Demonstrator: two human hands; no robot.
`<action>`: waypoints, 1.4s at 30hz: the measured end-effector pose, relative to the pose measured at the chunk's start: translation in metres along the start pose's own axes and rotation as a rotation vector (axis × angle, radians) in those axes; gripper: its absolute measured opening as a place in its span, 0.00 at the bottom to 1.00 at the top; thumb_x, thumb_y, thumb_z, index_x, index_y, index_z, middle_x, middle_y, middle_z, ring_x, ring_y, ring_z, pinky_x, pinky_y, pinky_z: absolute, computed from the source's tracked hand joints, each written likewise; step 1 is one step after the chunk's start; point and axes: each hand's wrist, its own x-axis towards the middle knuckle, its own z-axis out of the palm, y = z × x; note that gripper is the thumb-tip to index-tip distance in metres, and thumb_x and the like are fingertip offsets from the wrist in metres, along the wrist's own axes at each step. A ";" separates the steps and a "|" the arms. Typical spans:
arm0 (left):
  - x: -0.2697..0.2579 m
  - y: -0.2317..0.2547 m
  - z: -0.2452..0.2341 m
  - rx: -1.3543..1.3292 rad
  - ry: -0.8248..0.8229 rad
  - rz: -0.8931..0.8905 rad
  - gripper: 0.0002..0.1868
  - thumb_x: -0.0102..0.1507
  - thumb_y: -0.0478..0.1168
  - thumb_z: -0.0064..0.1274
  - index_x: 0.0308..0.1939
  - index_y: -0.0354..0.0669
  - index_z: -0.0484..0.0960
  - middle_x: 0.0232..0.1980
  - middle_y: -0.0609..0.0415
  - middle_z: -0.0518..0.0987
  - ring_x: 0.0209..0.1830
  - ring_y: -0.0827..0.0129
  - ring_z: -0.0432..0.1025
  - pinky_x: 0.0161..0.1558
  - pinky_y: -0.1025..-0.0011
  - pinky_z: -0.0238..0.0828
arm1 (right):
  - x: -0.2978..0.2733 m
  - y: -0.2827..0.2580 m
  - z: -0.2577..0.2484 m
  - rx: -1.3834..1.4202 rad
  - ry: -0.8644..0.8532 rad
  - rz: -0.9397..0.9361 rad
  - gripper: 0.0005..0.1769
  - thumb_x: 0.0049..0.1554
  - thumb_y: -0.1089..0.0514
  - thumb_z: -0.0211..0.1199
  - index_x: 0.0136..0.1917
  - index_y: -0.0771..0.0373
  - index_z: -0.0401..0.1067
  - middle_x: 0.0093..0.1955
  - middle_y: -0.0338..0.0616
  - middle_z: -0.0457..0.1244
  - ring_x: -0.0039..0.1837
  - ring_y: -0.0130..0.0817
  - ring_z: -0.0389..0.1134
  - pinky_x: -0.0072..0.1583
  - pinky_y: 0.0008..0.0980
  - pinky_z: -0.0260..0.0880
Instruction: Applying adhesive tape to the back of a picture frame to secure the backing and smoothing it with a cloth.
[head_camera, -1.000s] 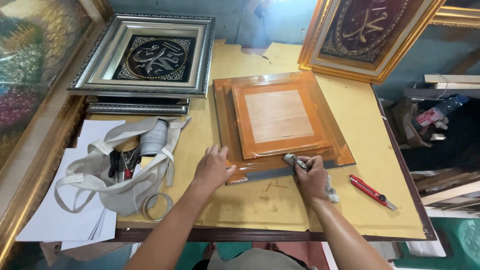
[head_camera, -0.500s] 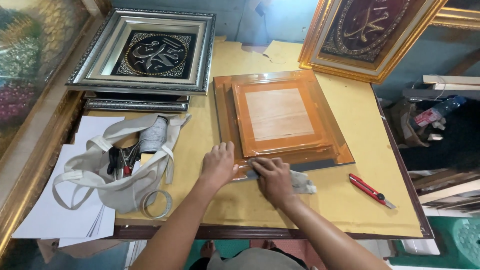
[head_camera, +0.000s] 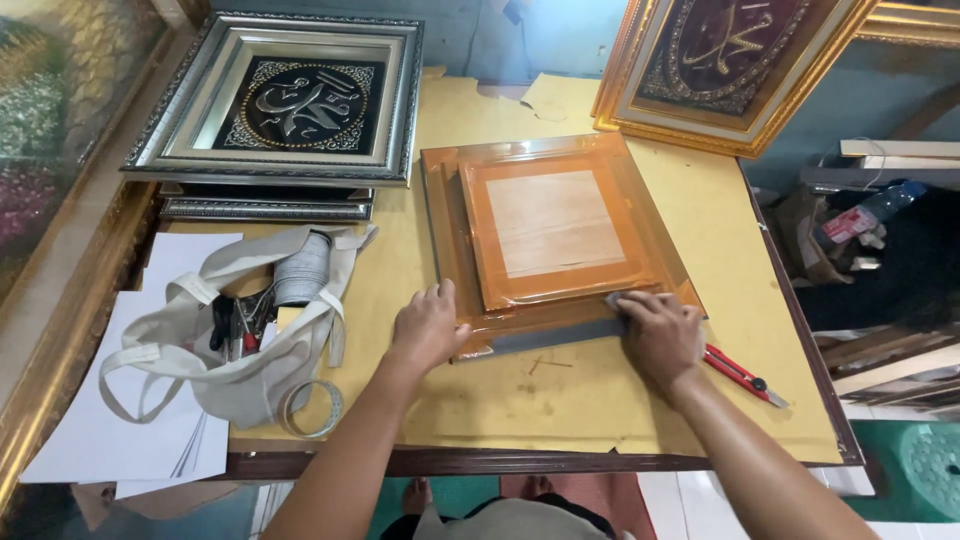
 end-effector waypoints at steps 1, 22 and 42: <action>-0.003 0.000 -0.004 0.000 0.003 -0.001 0.22 0.52 0.46 0.51 0.42 0.37 0.62 0.39 0.43 0.69 0.45 0.46 0.66 0.40 0.53 0.68 | -0.004 0.022 0.022 0.000 0.003 -0.001 0.14 0.47 0.54 0.50 0.43 0.32 0.69 0.46 0.14 0.61 0.52 0.23 0.58 0.51 0.28 0.52; -0.022 -0.020 -0.013 -0.260 -0.003 -0.016 0.19 0.52 0.48 0.49 0.40 0.45 0.62 0.44 0.46 0.71 0.50 0.50 0.64 0.48 0.56 0.65 | -0.001 -0.169 0.001 0.319 -0.100 -0.288 0.30 0.38 0.51 0.55 0.57 0.45 0.62 0.49 0.33 0.55 0.50 0.39 0.56 0.44 0.35 0.57; -0.025 -0.012 -0.019 -0.204 -0.042 -0.079 0.18 0.54 0.50 0.46 0.41 0.47 0.62 0.43 0.49 0.70 0.50 0.53 0.64 0.47 0.56 0.65 | 0.001 -0.094 0.015 0.481 0.090 -0.331 0.14 0.37 0.58 0.55 0.37 0.42 0.73 0.41 0.29 0.62 0.44 0.35 0.62 0.41 0.33 0.59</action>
